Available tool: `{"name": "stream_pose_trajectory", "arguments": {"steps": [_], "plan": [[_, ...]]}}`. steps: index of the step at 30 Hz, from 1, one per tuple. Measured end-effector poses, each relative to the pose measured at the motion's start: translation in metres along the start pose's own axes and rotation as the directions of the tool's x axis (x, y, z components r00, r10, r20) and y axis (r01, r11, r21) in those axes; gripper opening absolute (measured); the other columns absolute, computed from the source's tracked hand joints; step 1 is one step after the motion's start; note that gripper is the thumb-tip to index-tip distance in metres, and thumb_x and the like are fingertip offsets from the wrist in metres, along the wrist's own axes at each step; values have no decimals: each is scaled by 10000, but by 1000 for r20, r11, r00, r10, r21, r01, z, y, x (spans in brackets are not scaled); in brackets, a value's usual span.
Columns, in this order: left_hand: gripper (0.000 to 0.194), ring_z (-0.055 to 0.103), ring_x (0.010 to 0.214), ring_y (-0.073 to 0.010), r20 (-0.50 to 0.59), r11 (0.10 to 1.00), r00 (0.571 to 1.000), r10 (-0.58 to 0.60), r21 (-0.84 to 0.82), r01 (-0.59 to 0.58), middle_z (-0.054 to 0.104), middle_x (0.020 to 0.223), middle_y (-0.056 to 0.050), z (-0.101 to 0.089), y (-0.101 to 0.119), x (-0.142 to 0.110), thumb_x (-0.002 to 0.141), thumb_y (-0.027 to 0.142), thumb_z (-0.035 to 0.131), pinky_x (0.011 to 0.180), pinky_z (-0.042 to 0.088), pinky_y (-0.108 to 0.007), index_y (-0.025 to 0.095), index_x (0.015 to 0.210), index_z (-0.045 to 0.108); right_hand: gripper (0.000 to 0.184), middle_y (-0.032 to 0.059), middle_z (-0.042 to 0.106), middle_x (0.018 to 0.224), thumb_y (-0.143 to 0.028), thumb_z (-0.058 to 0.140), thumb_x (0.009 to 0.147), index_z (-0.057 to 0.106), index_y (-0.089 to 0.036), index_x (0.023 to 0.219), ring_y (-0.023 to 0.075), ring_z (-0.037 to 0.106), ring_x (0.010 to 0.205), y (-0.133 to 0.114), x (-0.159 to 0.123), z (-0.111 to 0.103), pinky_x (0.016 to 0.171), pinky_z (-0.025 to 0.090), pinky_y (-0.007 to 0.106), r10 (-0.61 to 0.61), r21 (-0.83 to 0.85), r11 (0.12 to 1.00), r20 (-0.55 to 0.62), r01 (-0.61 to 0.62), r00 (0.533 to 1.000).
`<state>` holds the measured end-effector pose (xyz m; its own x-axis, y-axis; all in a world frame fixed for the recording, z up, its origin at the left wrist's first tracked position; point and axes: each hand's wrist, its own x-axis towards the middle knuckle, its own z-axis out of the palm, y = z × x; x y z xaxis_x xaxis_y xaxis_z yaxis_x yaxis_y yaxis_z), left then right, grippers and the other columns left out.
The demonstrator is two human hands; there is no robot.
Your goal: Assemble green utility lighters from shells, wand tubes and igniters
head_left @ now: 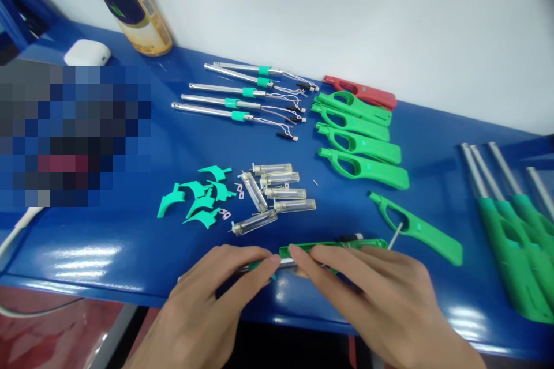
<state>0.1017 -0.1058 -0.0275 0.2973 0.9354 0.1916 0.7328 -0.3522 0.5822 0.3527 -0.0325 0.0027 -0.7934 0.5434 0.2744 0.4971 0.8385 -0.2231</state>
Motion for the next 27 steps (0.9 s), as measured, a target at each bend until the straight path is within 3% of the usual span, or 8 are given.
{"name": "stream_pose_trajectory", "arguments": {"steps": [7,10,15,20,27], "plan": [[618,636,1206,-54,2,999,1000,30,33,-30,658,1357,34,3,-5,-9,994,-52,403,1054,481,-152,326,1421,639,335,21,787,1038,-105,467,1094,683,-160,1344,133,731,711,-2,-2,-4,571,498,316,64,3,998,-7,-64,998],[627,585,1275,-64,45,999,998,39,9,-39,615,1420,25,4,-7,-10,1009,-50,406,1131,431,-179,325,1471,605,287,17,780,964,-108,484,1089,740,-154,1210,117,660,591,-4,2,-3,501,431,327,82,-2,997,-42,-83,996],[634,515,1368,-121,59,999,997,46,18,-48,587,1458,-2,7,-11,-12,1010,-63,390,1207,373,-260,293,1489,604,439,10,780,871,-102,382,1122,803,-159,1013,96,611,524,-6,11,2,498,423,316,87,-32,995,-98,-91,991],[622,506,1369,-151,39,997,998,55,48,-57,605,1425,-29,9,-12,-12,1019,-67,394,1194,390,-290,267,1502,602,439,19,793,868,-108,404,1121,823,-141,994,94,644,551,-8,10,8,519,444,307,84,-39,995,-116,-89,990],[559,534,1320,-159,-17,995,997,71,76,-70,613,1404,-58,13,-12,-11,1053,-28,368,1120,485,-258,239,1452,654,377,20,787,897,-90,438,1099,810,-131,1142,99,641,568,-7,3,14,520,446,302,59,-60,996,-94,-65,994]]}}
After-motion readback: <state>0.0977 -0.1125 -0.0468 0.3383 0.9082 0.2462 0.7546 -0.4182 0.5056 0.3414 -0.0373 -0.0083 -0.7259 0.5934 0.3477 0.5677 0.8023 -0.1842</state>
